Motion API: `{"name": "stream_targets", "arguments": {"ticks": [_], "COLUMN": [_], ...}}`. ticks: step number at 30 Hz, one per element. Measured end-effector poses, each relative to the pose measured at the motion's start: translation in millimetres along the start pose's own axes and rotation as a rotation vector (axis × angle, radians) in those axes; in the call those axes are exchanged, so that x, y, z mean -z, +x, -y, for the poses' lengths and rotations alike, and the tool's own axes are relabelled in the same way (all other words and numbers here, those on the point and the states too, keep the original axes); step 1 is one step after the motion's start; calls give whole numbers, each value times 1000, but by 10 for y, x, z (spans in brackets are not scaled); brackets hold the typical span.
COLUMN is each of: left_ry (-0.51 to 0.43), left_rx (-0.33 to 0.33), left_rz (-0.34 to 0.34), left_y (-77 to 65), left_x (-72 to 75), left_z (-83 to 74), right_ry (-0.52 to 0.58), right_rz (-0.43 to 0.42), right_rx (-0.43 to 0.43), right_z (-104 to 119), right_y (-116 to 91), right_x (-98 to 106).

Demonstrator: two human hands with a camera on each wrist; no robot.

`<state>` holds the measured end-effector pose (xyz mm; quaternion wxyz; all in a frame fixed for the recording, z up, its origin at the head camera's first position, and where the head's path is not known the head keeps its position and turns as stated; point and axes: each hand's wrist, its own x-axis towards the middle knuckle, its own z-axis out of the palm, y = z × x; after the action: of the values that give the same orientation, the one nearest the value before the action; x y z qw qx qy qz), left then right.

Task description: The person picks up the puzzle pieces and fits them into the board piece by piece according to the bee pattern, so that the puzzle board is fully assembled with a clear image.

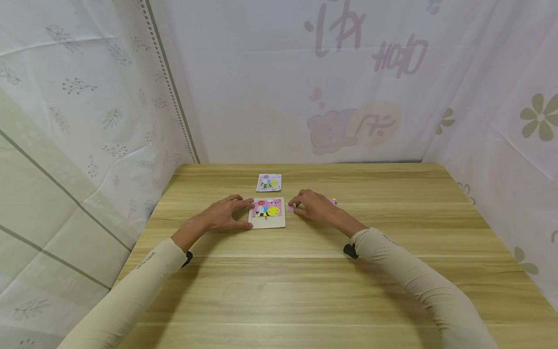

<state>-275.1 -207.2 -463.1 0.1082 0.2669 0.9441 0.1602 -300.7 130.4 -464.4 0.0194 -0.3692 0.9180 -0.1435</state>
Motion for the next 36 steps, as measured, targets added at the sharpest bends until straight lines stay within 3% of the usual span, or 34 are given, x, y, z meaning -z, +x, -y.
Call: {"name": "stream_targets", "arguments": {"ticks": [17, 36], "left_ry": [-20, -26], "left_rx": [-16, -13], "left_rz": [-3, 3], "left_y": [-5, -11], "left_x": [1, 9], "left_z": [4, 1], "right_ry": [52, 89], "right_rz": [-48, -23], "right_rx": [58, 167], "right_z": [118, 529], "right_y": [71, 304], "right_x": [-34, -191]}}
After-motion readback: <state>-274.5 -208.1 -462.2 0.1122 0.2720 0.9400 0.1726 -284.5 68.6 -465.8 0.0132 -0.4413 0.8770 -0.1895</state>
